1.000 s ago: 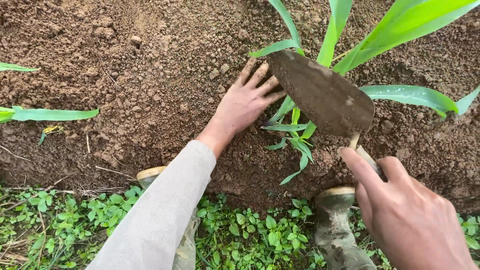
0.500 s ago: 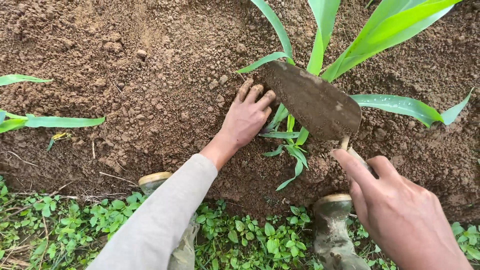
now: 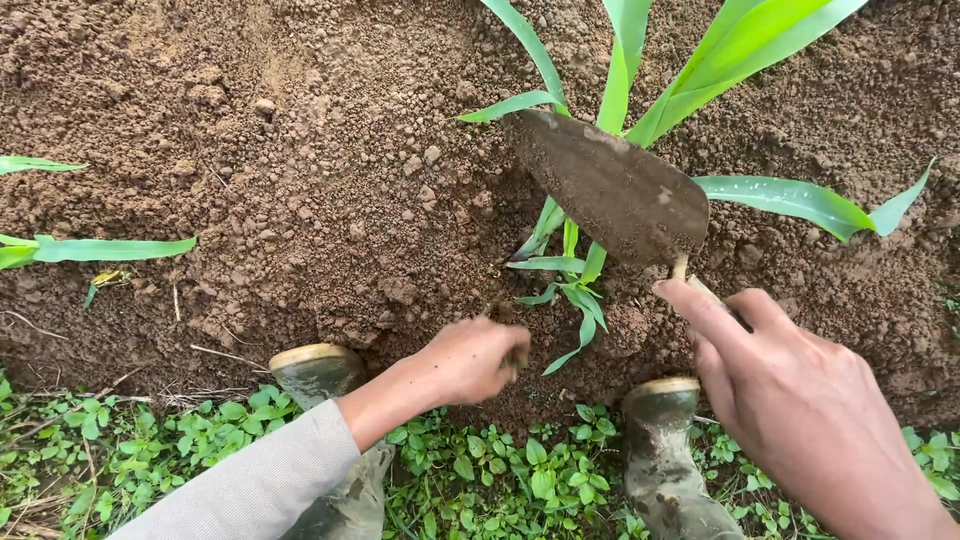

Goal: The person uses a hand hoe to loosen and move soil around the base of small corn plants. They repeatedly dig into the earth and pull the dirt towards the plants, occasionally using their hands to clear small weeds and pat the soil down.

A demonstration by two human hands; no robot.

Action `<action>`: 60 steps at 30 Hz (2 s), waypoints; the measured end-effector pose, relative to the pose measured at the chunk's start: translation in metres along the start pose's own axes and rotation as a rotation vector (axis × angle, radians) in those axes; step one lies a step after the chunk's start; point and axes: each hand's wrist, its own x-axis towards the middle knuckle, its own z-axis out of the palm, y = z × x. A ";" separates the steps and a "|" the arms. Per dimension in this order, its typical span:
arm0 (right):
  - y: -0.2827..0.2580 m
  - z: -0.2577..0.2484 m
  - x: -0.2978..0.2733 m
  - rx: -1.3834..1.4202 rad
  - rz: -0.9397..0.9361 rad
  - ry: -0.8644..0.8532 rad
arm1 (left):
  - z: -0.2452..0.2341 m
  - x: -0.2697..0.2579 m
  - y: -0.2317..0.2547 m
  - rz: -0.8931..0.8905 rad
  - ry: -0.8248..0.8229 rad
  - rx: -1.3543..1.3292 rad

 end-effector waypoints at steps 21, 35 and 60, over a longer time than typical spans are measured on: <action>0.127 0.072 0.012 0.654 -0.154 0.757 | 0.045 0.027 -0.013 0.017 -0.038 -0.258; 0.209 0.188 0.024 1.144 0.267 0.564 | 0.102 0.038 -0.054 0.163 0.584 0.059; -0.050 0.022 0.010 0.570 -0.303 0.449 | 0.011 -0.003 -0.073 0.088 0.863 -1.012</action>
